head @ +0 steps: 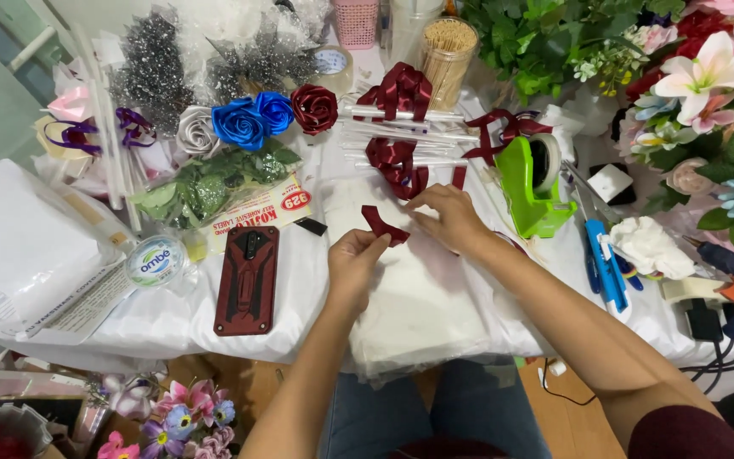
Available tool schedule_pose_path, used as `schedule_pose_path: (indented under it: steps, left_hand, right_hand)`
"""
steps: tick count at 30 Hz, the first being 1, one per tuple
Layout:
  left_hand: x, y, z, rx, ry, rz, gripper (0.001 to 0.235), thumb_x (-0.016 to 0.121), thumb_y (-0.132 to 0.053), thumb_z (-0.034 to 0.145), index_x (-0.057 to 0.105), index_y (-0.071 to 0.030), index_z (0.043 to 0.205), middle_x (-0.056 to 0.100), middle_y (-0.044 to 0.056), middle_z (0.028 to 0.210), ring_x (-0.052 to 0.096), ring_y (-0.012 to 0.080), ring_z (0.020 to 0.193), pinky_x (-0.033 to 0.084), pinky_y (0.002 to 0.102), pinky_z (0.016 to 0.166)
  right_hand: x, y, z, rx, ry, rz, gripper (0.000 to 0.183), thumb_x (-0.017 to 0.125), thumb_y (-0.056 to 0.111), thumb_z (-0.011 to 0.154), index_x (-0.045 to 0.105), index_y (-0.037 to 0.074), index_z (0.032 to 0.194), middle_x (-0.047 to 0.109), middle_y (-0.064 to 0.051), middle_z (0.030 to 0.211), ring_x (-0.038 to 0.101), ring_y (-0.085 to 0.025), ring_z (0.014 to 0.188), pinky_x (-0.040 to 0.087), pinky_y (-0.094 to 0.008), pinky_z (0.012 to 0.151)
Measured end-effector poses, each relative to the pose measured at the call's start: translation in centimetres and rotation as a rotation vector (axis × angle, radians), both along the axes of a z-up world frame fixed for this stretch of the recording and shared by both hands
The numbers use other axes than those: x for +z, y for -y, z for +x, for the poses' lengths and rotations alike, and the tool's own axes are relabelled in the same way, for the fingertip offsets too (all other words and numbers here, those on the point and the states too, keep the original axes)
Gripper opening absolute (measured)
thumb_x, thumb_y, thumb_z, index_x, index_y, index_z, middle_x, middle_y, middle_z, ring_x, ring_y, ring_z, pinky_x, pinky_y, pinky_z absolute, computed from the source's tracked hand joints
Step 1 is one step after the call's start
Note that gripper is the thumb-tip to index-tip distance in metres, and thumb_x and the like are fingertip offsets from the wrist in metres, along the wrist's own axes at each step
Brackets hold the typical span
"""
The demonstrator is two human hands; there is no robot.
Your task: The person assembles a decorative bow by wrapping a maroon ribbon around a clear plastic stick, cutting the ribbon with a utility knife, and securing it with a hot glue gun. The person folds and glues the ribbon into a bow shape on a white table.
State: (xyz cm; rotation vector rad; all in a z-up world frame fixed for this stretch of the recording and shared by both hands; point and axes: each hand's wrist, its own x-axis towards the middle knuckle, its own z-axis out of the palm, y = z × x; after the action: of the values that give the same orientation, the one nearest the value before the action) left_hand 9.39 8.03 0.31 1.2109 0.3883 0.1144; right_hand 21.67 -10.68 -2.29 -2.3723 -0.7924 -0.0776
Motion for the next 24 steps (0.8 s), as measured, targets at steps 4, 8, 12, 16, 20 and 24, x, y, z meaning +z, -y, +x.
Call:
schedule_pose_path:
  steps: [4, 8, 12, 16, 20, 24]
  left_hand:
    - [-1.4, -0.5, 0.6, -0.05, -0.006, 0.038, 0.01, 0.08, -0.007, 0.086, 0.072, -0.003, 0.089, 0.072, 0.007, 0.076, 0.057, 0.0092, 0.067, 0.041, 0.021, 0.063]
    - [-1.5, -0.3, 1.2, -0.074, 0.027, 0.061, 0.011, 0.082, -0.007, 0.084, 0.073, -0.002, 0.088, 0.073, 0.008, 0.077, 0.061, 0.0089, 0.069, 0.044, 0.02, 0.064]
    - [-3.9, -0.9, 1.9, -0.086, 0.003, 0.082, 0.012, 0.083, -0.009, 0.083, 0.073, -0.003, 0.088, 0.072, 0.007, 0.077, 0.062, 0.0082, 0.067, 0.044, 0.018, 0.06]
    - [-2.2, -1.0, 1.4, -0.103, -0.007, 0.103, 0.012, 0.082, -0.009, 0.084, 0.072, -0.003, 0.089, 0.071, 0.007, 0.079, 0.062, 0.0085, 0.068, 0.044, 0.018, 0.059]
    - [-3.2, -1.9, 1.9, -0.121, -0.016, 0.146, 0.018, 0.083, -0.01, 0.083, 0.072, -0.002, 0.095, 0.069, 0.009, 0.083, 0.064, 0.0109, 0.068, 0.049, 0.021, 0.058]
    - [-1.8, -2.3, 1.8, -0.149, -0.006, 0.274, 0.02, 0.084, -0.013, 0.082, 0.074, -0.001, 0.094, 0.069, 0.01, 0.084, 0.064, 0.0146, 0.078, 0.052, 0.024, 0.064]
  right_hand:
    - [5.8, -0.8, -2.0, 0.11, -0.234, 0.195, 0.019, 0.069, 0.023, 0.1, 0.077, 0.009, 0.108, 0.072, -0.012, 0.11, 0.064, -0.029, 0.105, 0.045, -0.041, 0.093]
    - [8.2, -1.2, -3.0, 0.252, -0.358, 0.147, 0.018, 0.076, 0.021, 0.091, 0.08, 0.009, 0.104, 0.074, -0.015, 0.109, 0.065, -0.033, 0.107, 0.047, -0.044, 0.096]
    - [11.5, -1.6, -4.8, 0.245, -0.392, 0.091, 0.016, 0.082, 0.024, 0.086, 0.082, 0.012, 0.098, 0.076, -0.009, 0.107, 0.067, -0.027, 0.103, 0.048, -0.042, 0.096]
    - [8.6, -1.2, -3.5, 0.233, -0.429, 0.108, 0.013, 0.08, 0.021, 0.087, 0.082, 0.011, 0.095, 0.075, -0.01, 0.107, 0.066, -0.026, 0.101, 0.048, -0.042, 0.095]
    - [7.7, -0.8, -3.2, 0.121, -0.555, 0.241, 0.013, 0.08, 0.02, 0.088, 0.081, 0.01, 0.097, 0.076, -0.003, 0.099, 0.064, -0.016, 0.092, 0.047, -0.033, 0.089]
    - [3.8, -0.1, -1.5, -0.042, -0.747, 0.439, 0.022, 0.081, 0.015, 0.088, 0.077, -0.002, 0.101, 0.073, -0.005, 0.088, 0.067, -0.013, 0.081, 0.054, -0.025, 0.07]
